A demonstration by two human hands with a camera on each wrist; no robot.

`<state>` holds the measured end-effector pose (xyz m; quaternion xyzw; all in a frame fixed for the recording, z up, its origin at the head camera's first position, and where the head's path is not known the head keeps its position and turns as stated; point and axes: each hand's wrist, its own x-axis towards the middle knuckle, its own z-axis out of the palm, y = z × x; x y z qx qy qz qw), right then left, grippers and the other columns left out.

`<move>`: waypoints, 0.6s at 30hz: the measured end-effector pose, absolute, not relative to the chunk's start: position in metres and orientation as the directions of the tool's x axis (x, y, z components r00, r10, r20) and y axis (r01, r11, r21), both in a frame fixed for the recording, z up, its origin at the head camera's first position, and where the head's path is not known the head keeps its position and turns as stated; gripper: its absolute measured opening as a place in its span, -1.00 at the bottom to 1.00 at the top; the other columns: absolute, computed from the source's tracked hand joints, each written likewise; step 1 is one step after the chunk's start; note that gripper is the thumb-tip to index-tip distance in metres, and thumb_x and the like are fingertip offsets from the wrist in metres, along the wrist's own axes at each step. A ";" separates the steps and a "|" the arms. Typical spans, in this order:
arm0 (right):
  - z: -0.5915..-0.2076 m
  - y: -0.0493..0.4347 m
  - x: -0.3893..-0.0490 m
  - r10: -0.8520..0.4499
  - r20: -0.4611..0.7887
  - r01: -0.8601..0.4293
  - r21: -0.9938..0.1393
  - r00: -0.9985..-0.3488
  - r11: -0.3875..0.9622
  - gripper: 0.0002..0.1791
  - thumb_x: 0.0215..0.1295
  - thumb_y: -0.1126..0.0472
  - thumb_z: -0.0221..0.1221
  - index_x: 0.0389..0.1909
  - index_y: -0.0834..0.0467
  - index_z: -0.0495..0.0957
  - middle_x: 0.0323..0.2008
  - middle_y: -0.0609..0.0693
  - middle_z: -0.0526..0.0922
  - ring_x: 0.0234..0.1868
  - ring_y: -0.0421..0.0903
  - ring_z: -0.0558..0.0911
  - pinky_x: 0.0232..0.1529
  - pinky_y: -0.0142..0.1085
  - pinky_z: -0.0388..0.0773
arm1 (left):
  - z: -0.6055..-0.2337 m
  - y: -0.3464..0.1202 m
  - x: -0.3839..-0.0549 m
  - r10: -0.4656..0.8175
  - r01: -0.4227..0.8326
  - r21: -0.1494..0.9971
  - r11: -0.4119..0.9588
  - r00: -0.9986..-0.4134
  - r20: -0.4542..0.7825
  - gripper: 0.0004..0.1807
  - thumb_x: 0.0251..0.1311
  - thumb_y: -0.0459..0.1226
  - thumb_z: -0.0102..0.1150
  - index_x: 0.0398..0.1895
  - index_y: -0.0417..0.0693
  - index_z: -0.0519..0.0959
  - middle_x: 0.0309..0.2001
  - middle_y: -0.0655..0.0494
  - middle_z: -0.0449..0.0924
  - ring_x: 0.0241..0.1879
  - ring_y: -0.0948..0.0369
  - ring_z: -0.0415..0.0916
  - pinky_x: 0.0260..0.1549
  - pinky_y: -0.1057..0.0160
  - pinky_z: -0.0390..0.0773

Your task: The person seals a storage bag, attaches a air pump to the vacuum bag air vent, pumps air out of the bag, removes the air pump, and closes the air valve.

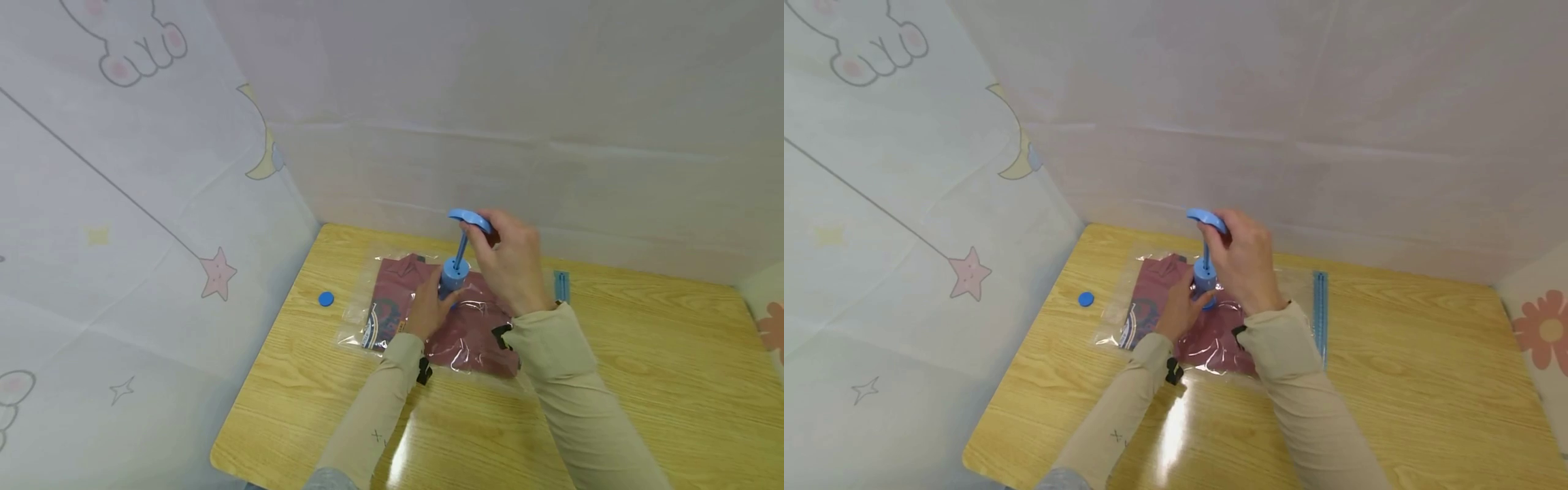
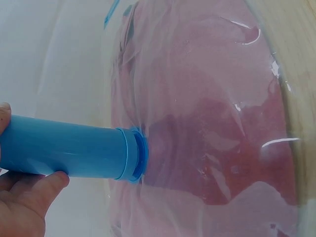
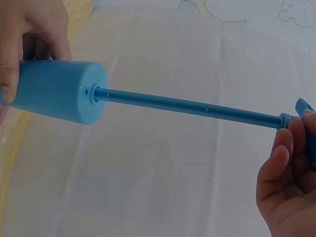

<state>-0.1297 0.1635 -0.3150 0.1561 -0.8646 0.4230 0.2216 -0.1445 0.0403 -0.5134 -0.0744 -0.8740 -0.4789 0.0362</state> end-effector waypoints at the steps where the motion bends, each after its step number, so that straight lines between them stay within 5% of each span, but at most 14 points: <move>1: -0.317 0.164 -0.130 -0.084 0.506 -0.450 -0.665 -0.859 0.596 -0.76 0.32 0.20 0.21 -0.20 0.34 0.61 -0.38 0.15 0.68 -0.47 -0.09 0.51 -0.42 -0.48 0.39 | -0.514 0.040 -0.144 0.095 0.164 0.832 0.529 -0.986 0.134 -0.37 0.23 -0.16 0.26 0.35 0.04 0.29 0.21 -0.03 0.54 0.21 0.04 0.50 0.17 0.01 0.51; 18: -0.355 0.166 -0.135 -0.158 0.308 -0.333 -0.675 -0.938 0.658 -0.77 0.35 0.21 0.18 -0.15 0.32 0.58 -0.41 0.14 0.62 -0.50 -0.03 0.44 -0.47 -0.29 0.34 | -0.519 0.040 -0.146 0.104 0.161 0.831 0.532 -0.987 0.125 -0.42 0.28 -0.06 0.19 0.33 0.09 0.30 0.20 0.03 0.54 0.21 0.10 0.50 0.17 0.05 0.51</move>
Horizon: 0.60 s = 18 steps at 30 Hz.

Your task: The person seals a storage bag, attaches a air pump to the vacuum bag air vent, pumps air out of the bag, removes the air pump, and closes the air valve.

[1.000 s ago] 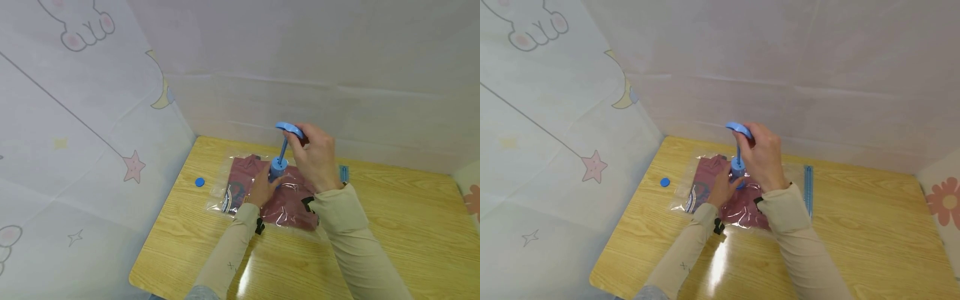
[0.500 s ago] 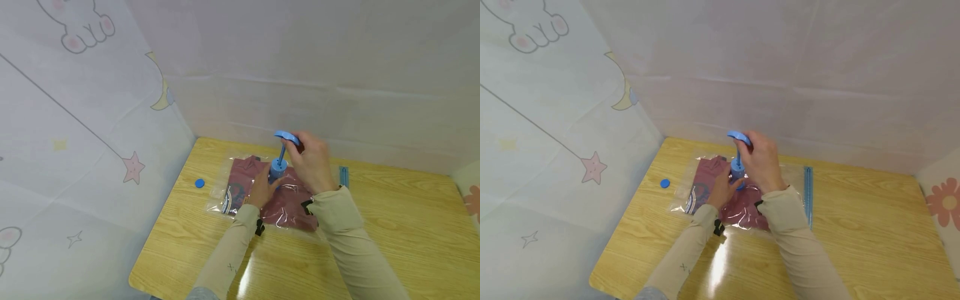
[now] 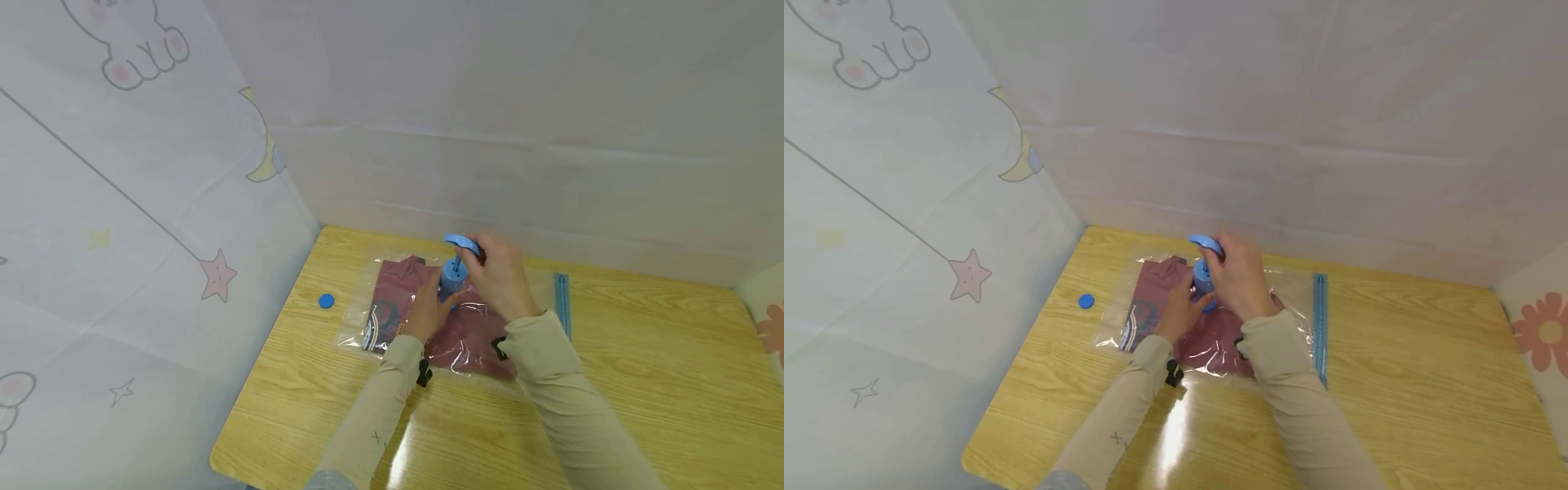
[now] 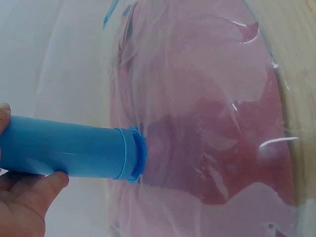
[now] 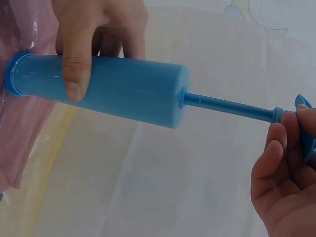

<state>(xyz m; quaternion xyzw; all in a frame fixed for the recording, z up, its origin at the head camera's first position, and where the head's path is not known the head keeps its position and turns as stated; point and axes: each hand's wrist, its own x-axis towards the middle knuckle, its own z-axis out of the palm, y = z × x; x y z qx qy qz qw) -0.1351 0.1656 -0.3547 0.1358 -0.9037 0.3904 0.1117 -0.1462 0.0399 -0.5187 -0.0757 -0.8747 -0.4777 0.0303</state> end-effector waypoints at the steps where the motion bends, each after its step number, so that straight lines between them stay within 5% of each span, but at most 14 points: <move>1: -0.356 0.166 -0.135 -0.160 0.304 -0.331 -0.674 -0.939 0.661 -0.77 0.35 0.22 0.17 -0.15 0.33 0.58 -0.41 0.14 0.62 -0.49 -0.03 0.44 -0.47 -0.30 0.34 | -0.518 0.040 -0.146 0.104 0.165 0.829 0.535 -0.986 0.129 -0.43 0.28 -0.07 0.19 0.32 0.08 0.30 0.19 0.02 0.55 0.20 0.10 0.50 0.16 0.05 0.52; 18: -0.379 0.170 -0.143 -0.219 0.226 -0.315 -0.683 -0.949 0.659 -0.74 0.36 0.19 0.17 -0.09 0.31 0.58 -0.26 0.20 0.69 -0.40 0.03 0.60 -0.38 -0.20 0.52 | -0.515 0.040 -0.146 0.097 0.149 0.819 0.554 -0.989 0.114 -0.41 0.26 -0.16 0.23 0.34 0.10 0.30 0.21 0.00 0.54 0.22 0.09 0.49 0.16 0.07 0.52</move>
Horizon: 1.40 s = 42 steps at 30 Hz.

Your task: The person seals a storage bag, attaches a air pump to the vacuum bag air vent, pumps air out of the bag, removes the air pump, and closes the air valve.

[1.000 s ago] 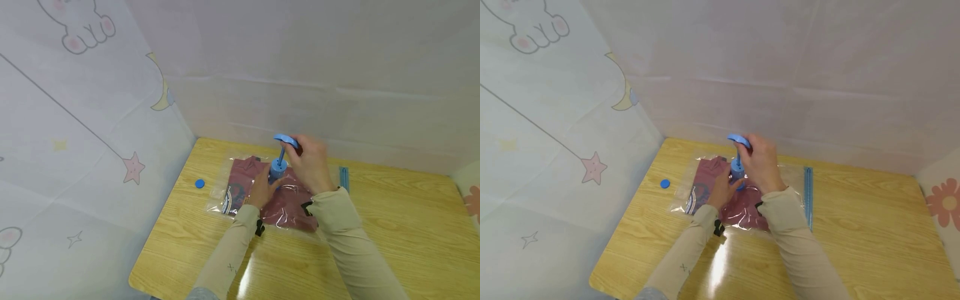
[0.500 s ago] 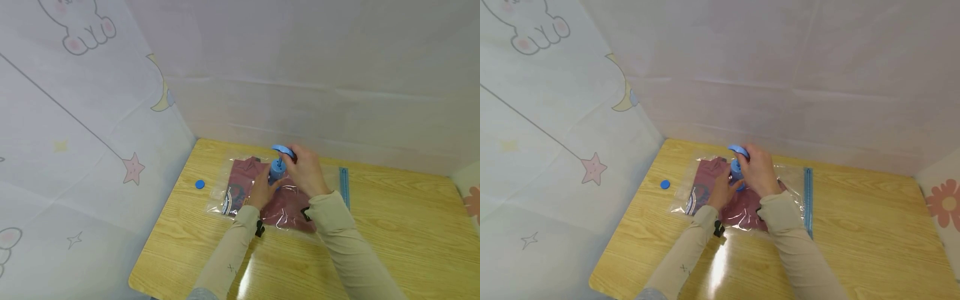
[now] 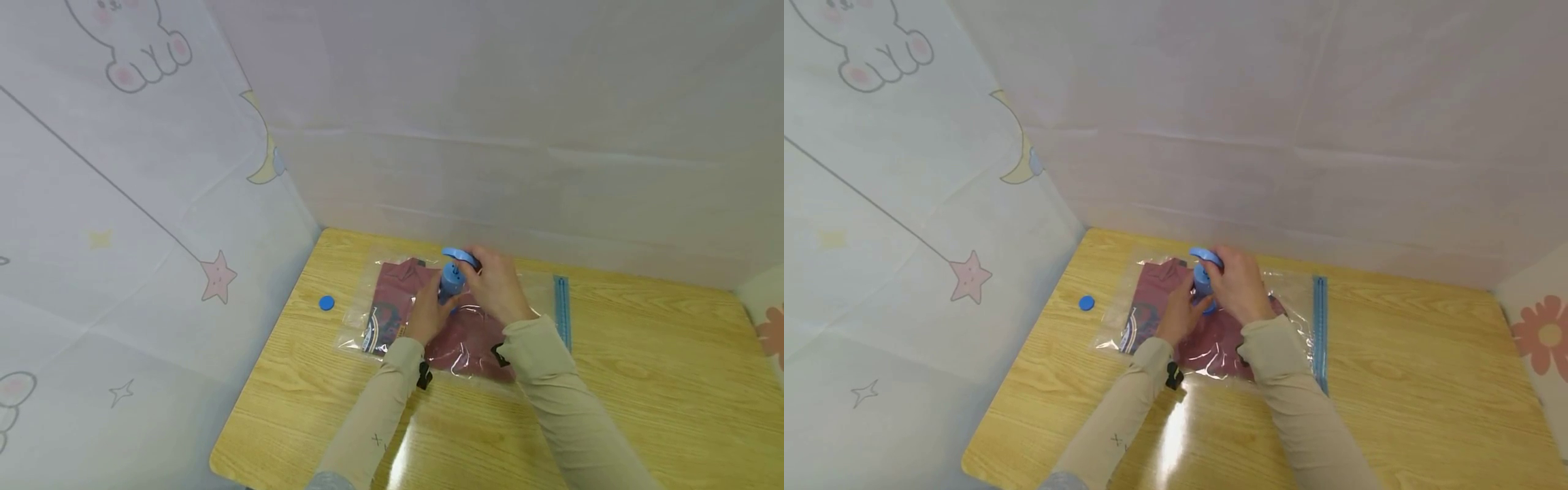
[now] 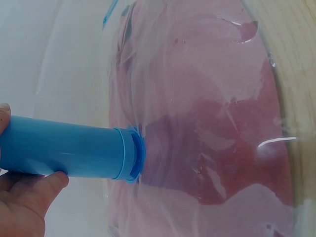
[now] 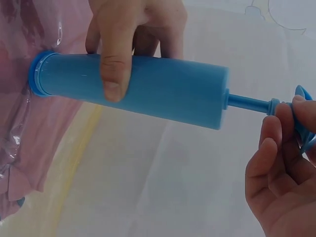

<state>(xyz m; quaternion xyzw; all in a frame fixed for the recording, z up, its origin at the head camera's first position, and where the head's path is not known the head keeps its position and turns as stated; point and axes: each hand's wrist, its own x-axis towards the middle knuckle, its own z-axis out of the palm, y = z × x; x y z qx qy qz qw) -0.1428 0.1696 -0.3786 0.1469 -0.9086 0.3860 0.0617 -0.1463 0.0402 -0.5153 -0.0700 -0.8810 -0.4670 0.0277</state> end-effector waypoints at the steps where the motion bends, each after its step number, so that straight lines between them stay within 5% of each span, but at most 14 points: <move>1: -0.380 0.169 -0.143 -0.220 0.226 -0.316 -0.683 -0.949 0.658 -0.74 0.36 0.19 0.17 -0.10 0.31 0.58 -0.26 0.20 0.70 -0.39 0.03 0.61 -0.37 -0.19 0.53 | -0.515 0.040 -0.146 0.097 0.152 0.818 0.555 -0.988 0.117 -0.42 0.26 -0.16 0.23 0.33 0.10 0.30 0.20 0.01 0.55 0.21 0.10 0.49 0.16 0.08 0.52; 30: -0.406 0.166 -0.147 -0.201 0.213 -0.293 -0.676 -0.956 0.676 -0.78 0.32 0.21 0.19 -0.15 0.29 0.60 -0.32 0.19 0.70 -0.37 0.07 0.62 -0.29 -0.08 0.53 | -0.518 0.039 -0.146 0.085 0.185 0.808 0.559 -0.982 0.166 -0.45 0.24 -0.19 0.25 0.28 0.00 0.34 0.16 -0.04 0.57 0.17 0.10 0.53 0.15 0.14 0.53; 42: -0.399 0.163 -0.149 -0.219 0.134 -0.251 -0.665 -0.966 0.703 -0.68 0.36 0.16 0.13 -0.07 0.34 0.56 -0.20 0.26 0.68 -0.22 0.15 0.63 -0.16 -0.01 0.55 | -0.518 0.040 -0.146 0.071 0.179 0.811 0.557 -0.983 0.168 -0.40 0.26 -0.17 0.23 0.33 0.00 0.28 0.18 -0.09 0.55 0.17 0.03 0.53 0.14 0.08 0.53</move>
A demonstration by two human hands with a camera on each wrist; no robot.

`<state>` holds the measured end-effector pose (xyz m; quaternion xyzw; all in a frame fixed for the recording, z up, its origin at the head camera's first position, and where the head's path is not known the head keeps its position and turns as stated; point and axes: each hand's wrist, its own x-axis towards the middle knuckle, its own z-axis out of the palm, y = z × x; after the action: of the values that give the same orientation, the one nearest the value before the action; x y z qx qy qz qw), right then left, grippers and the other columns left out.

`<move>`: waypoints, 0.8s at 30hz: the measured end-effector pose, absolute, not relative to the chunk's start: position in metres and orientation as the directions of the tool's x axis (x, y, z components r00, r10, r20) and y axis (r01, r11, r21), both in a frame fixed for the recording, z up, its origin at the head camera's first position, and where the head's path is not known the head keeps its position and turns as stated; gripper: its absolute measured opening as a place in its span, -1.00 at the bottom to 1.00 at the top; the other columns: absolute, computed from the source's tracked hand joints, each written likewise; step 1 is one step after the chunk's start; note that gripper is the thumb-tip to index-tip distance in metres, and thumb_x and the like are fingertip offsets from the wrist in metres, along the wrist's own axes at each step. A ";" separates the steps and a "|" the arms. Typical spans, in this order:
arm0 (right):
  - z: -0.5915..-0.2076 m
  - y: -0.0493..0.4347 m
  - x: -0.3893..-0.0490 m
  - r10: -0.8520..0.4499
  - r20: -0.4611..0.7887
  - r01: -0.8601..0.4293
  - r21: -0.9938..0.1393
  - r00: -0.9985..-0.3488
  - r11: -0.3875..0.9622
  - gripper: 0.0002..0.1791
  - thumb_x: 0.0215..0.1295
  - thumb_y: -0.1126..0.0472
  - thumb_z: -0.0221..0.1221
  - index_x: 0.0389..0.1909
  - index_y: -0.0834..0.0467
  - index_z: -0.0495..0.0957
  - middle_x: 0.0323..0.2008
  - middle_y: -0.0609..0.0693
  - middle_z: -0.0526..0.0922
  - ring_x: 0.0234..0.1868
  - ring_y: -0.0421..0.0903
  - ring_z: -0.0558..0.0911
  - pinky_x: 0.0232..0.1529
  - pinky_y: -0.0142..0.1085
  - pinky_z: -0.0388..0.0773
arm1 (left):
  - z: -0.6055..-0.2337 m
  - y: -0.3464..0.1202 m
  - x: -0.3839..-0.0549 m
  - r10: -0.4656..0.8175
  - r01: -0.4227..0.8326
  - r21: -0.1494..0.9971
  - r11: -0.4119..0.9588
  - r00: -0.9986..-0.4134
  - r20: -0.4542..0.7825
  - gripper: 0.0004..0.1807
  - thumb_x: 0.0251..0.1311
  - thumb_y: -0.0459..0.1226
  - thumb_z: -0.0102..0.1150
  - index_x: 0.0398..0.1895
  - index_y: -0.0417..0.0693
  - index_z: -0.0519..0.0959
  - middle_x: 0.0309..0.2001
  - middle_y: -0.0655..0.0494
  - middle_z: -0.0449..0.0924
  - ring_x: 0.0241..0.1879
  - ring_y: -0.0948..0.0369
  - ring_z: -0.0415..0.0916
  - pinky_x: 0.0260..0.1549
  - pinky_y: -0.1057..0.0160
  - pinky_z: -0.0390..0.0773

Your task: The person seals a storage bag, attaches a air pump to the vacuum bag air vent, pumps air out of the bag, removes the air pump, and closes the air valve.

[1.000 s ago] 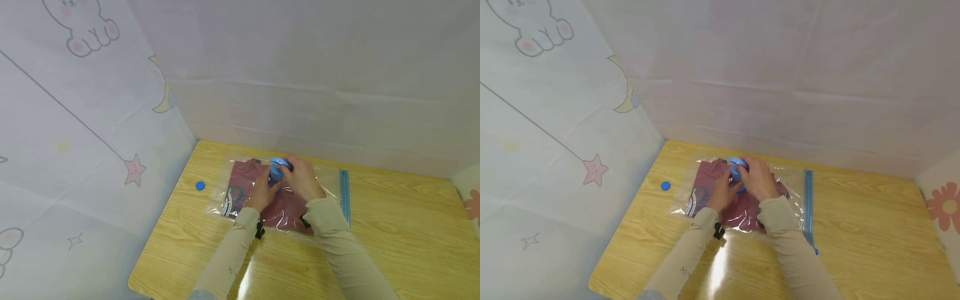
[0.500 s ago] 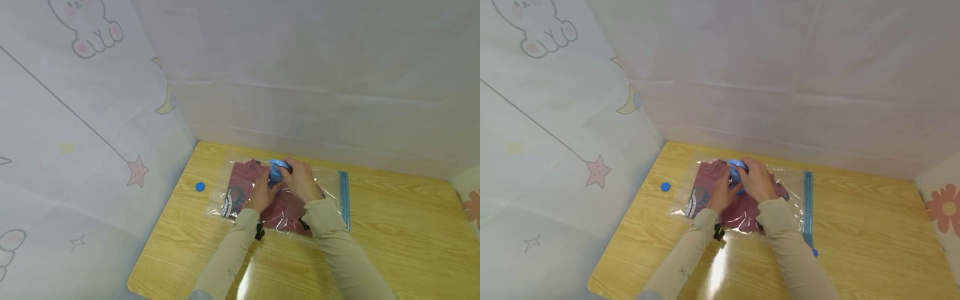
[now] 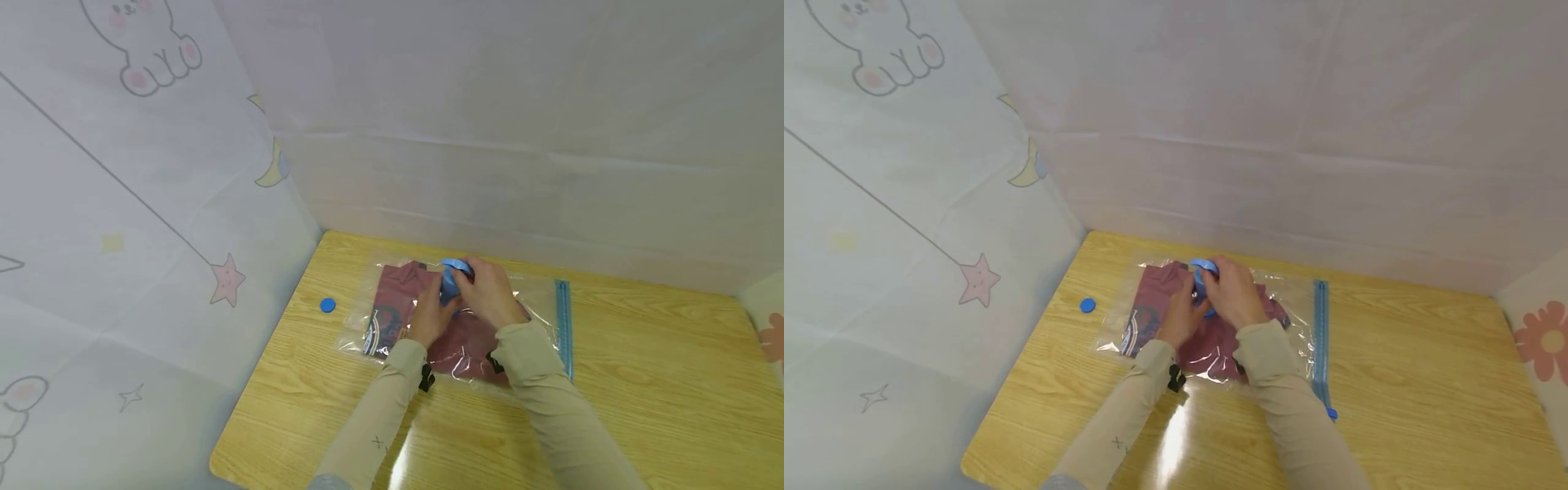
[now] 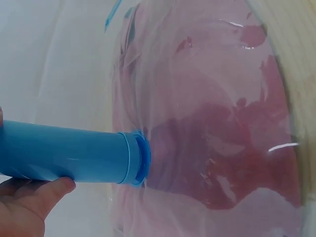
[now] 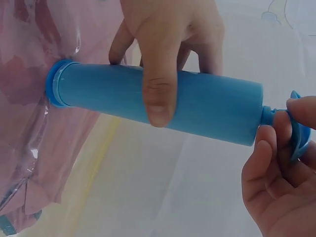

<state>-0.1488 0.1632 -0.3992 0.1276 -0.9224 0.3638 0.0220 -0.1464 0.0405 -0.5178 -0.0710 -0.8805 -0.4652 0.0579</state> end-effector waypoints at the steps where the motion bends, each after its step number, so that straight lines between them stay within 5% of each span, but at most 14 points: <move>1: -0.398 0.163 -0.149 -0.222 0.126 -0.248 -0.668 -0.967 0.702 -0.67 0.36 0.15 0.13 -0.07 0.34 0.56 -0.19 0.26 0.68 -0.22 0.15 0.63 -0.16 -0.01 0.54 | -0.518 0.040 -0.147 0.073 0.182 0.807 0.562 -0.983 0.171 -0.40 0.25 -0.18 0.23 0.33 -0.01 0.28 0.18 -0.09 0.55 0.16 0.03 0.53 0.14 0.08 0.54; 14: -0.388 0.164 -0.151 -0.250 0.090 -0.246 -0.659 -0.964 0.711 -0.66 0.41 0.16 0.10 -0.03 0.36 0.56 -0.13 0.28 0.68 -0.12 0.18 0.66 -0.07 0.02 0.59 | -0.522 0.042 -0.149 0.085 0.193 0.787 0.586 -0.981 0.177 -0.41 0.27 -0.08 0.20 0.31 0.00 0.28 0.16 -0.08 0.56 0.15 0.05 0.54 0.13 0.07 0.55; 19: -0.374 0.164 -0.148 -0.244 0.140 -0.273 -0.666 -0.960 0.694 -0.69 0.40 0.15 0.11 -0.07 0.33 0.58 -0.22 0.24 0.70 -0.28 0.08 0.67 -0.25 -0.09 0.61 | -0.519 0.043 -0.148 0.070 0.156 0.793 0.589 -0.987 0.142 -0.41 0.27 -0.06 0.20 0.31 0.02 0.28 0.16 -0.07 0.57 0.16 0.04 0.53 0.13 0.03 0.54; 24: -0.347 0.163 -0.140 -0.223 0.308 -0.375 -0.637 -0.925 0.674 -0.73 0.40 0.18 0.12 -0.09 0.31 0.59 -0.39 0.17 0.67 -0.55 -0.04 0.48 -0.48 -0.26 0.37 | -0.517 0.043 -0.149 0.079 0.141 0.814 0.563 -0.990 0.117 -0.40 0.26 -0.11 0.22 0.32 0.01 0.27 0.17 -0.07 0.56 0.18 0.03 0.52 0.15 0.01 0.52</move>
<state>-0.1404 0.1632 -0.3470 0.1645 -0.9090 0.3689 0.1026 -0.1490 0.0429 -0.5165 -0.0622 -0.8834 -0.4633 0.0333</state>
